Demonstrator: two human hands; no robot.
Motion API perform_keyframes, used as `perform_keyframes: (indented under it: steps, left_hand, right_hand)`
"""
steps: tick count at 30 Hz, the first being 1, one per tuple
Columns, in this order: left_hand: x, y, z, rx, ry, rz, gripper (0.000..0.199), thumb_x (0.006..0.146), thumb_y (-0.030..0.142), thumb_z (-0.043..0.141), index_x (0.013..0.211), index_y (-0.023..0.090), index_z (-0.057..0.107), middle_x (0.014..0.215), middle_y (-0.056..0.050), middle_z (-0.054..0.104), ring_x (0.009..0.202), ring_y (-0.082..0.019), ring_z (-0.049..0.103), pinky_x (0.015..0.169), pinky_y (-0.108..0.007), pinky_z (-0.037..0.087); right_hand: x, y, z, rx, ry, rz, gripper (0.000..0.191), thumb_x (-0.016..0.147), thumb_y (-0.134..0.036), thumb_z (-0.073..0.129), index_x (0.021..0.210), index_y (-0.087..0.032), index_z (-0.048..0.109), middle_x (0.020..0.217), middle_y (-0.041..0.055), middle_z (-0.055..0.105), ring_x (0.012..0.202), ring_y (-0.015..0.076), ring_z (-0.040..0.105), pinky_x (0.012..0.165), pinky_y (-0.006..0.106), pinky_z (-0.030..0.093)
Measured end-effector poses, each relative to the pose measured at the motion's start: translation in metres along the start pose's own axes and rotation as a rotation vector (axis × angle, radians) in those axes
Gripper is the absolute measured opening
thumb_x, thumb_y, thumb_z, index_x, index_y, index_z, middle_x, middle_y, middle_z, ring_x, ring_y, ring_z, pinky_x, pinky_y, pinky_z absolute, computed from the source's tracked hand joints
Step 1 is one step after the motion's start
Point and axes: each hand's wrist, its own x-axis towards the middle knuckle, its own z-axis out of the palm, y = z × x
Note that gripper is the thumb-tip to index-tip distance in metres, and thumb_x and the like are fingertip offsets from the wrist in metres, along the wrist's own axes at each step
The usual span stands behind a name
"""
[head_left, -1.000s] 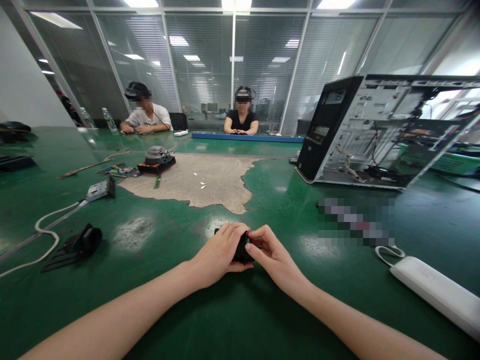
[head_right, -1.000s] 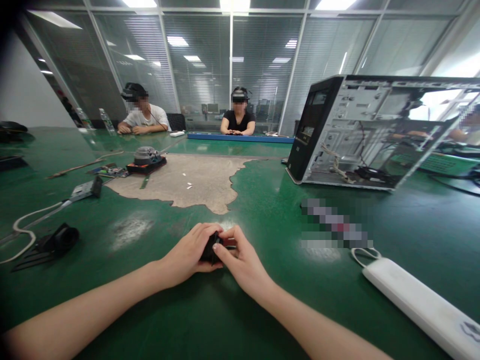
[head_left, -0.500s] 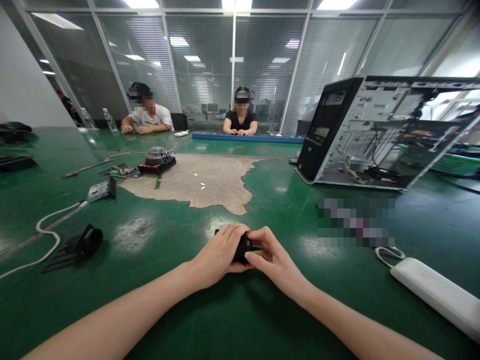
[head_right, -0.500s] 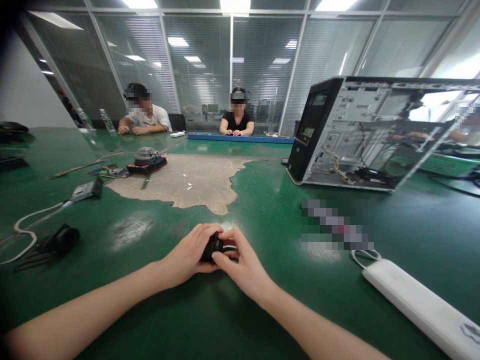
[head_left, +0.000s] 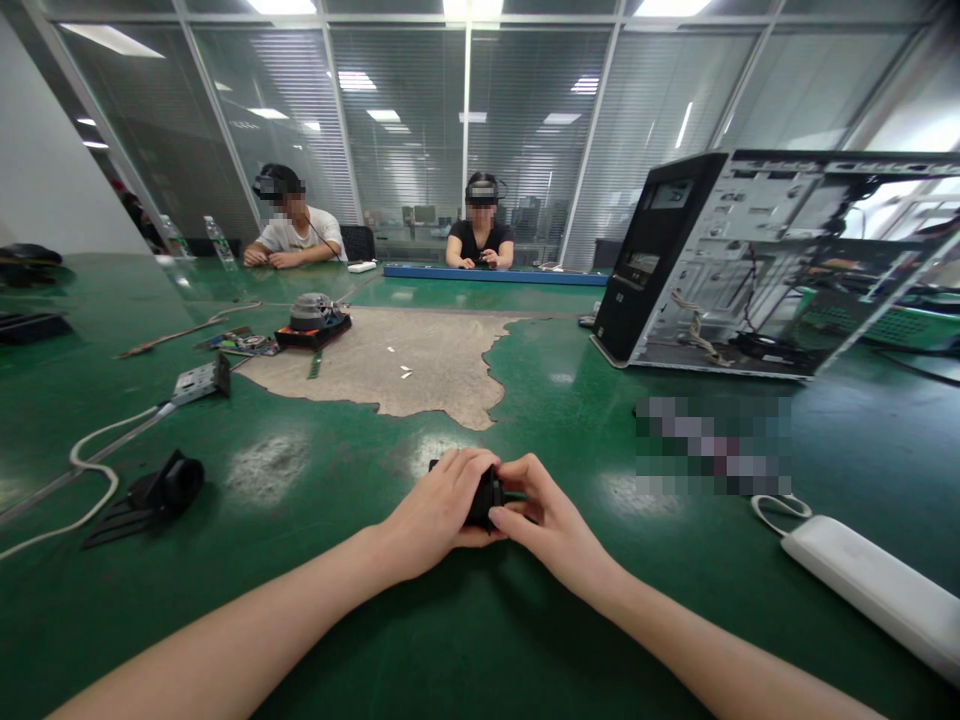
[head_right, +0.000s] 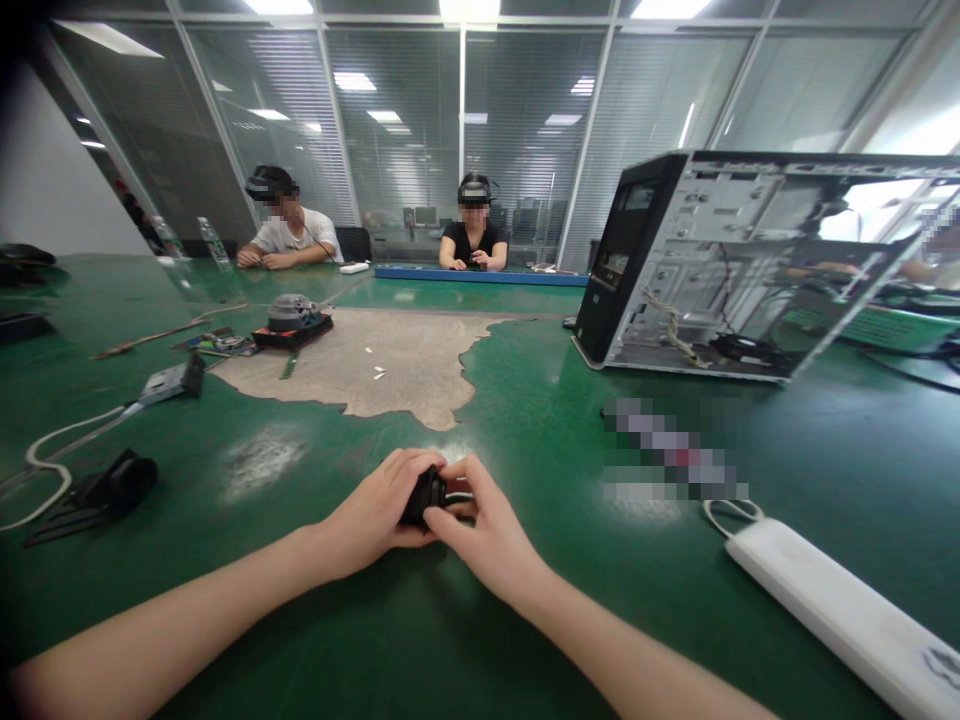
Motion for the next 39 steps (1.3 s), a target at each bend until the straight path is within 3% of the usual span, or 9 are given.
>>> perform_keyframes:
  steps: [15,25,32,39]
  left_hand:
    - [-0.0003,-0.0018,0.0032,0.021,0.02,0.016,0.06,0.071,0.031,0.067,0.118,0.02,0.031,0.111,-0.009,0.048,0.101,-0.024,0.047,0.086,-0.041,0.042]
    - [-0.0005,-0.0003,0.0017,0.02,0.006,0.024,0.058,0.072,0.029,0.066,0.117,0.02,0.03,0.112,-0.008,0.047,0.101,-0.024,0.045,0.087,-0.041,0.041]
    - [-0.0003,-0.0014,0.0016,0.023,0.001,0.018,0.06,0.071,0.029,0.066,0.118,0.02,0.03,0.112,-0.009,0.047,0.101,-0.024,0.045,0.086,-0.04,0.042]
    - [0.0,-0.0011,0.0009,0.023,-0.013,0.02,0.06,0.071,0.027,0.067,0.117,0.02,0.03,0.112,-0.008,0.047,0.101,-0.024,0.045,0.087,-0.04,0.041]
  right_hand:
    - [0.0014,0.0024,-0.0004,-0.012,0.022,0.039,0.018,0.078,-0.029,0.055,0.092,-0.021,0.046,0.094,0.0029,0.053,0.092,0.0166,0.054,0.075,0.031,0.048]
    - [0.0002,0.0038,-0.0003,-0.002,0.037,-0.025,0.011,0.079,-0.028,0.054,0.085,-0.022,0.047,0.088,0.0001,0.049,0.088,0.0149,0.052,0.07,0.027,0.048]
    - [0.0035,0.0015,-0.0013,-0.028,0.038,0.065,0.017,0.077,-0.027,0.055,0.09,-0.02,0.045,0.093,0.0027,0.052,0.091,0.017,0.054,0.077,0.032,0.047]
    - [-0.001,0.0012,-0.0005,0.025,-0.006,-0.017,0.017,0.075,-0.024,0.058,0.086,-0.021,0.046,0.09,-0.0005,0.048,0.083,0.0133,0.053,0.074,0.028,0.047]
